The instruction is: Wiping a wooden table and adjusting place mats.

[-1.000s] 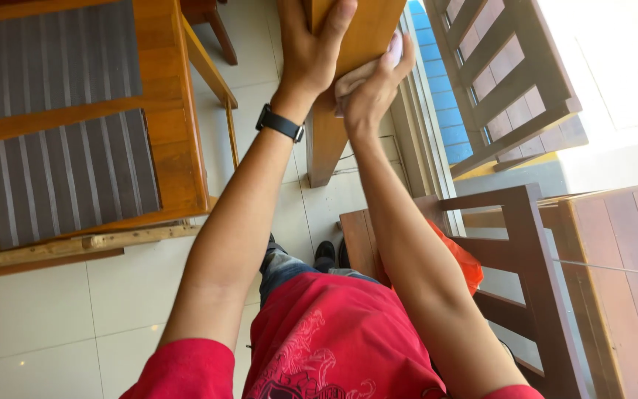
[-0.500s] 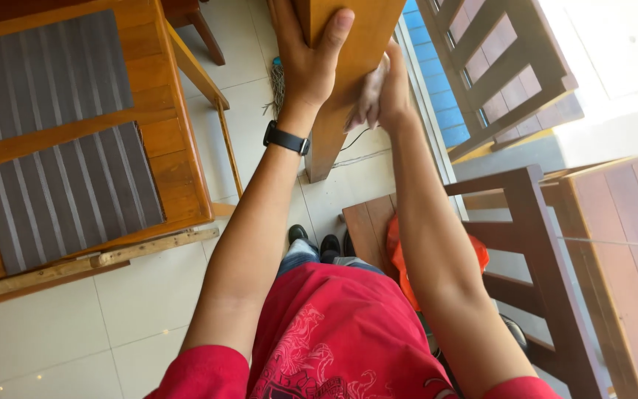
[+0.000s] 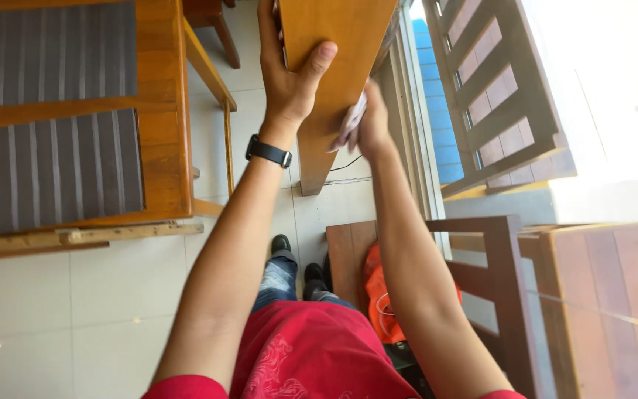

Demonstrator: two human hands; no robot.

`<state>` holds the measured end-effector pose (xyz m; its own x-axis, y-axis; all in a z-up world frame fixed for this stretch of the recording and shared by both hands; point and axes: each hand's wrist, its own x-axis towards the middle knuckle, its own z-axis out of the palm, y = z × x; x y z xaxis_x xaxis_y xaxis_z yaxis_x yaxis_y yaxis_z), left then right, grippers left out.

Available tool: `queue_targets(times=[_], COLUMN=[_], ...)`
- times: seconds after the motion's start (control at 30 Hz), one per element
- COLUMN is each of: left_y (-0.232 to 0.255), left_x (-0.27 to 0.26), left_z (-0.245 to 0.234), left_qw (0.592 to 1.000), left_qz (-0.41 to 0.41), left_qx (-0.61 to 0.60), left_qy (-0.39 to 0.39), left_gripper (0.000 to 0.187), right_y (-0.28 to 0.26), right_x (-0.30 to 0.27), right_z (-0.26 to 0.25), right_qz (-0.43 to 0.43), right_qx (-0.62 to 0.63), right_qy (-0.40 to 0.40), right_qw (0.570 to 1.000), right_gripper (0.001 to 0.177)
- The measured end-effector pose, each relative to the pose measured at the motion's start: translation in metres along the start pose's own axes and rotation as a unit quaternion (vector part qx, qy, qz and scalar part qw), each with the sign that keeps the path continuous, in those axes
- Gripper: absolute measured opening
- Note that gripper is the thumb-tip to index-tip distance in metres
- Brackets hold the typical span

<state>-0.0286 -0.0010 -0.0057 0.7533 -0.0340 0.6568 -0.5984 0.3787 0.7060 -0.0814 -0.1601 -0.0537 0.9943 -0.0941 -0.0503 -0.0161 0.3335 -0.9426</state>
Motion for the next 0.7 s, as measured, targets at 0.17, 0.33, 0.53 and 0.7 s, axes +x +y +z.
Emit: queue_targets(times=[0.17, 0.33, 0.53, 0.7], left_y=[-0.014, -0.036, -0.02, -0.026], left_x=[-0.003, -0.006, -0.003, -0.005], left_z=[-0.008, -0.024, -0.017, -0.015], left_qw=[0.999, 0.997, 0.998, 0.995], left_qz=[0.006, 0.026, 0.032, 0.044], left_qx=[0.026, 0.069, 0.047, 0.071], left_qy=[0.021, 0.033, 0.035, 0.05], left_gripper=[0.081, 0.074, 0.08, 0.07], right_y=[0.081, -0.056, -0.044, -0.023], right_x=[0.053, 0.062, 0.018, -0.005], right_z=[-0.052, -0.009, 0.015, 0.023], right_qz=[-0.197, -0.138, -0.248, -0.02], right_qx=[-0.141, -0.031, -0.059, 0.026], right_qy=[0.016, -0.031, -0.047, -0.043], right_qw=[0.97, 0.989, 0.966, 0.999], right_gripper=[0.055, 0.048, 0.054, 0.063])
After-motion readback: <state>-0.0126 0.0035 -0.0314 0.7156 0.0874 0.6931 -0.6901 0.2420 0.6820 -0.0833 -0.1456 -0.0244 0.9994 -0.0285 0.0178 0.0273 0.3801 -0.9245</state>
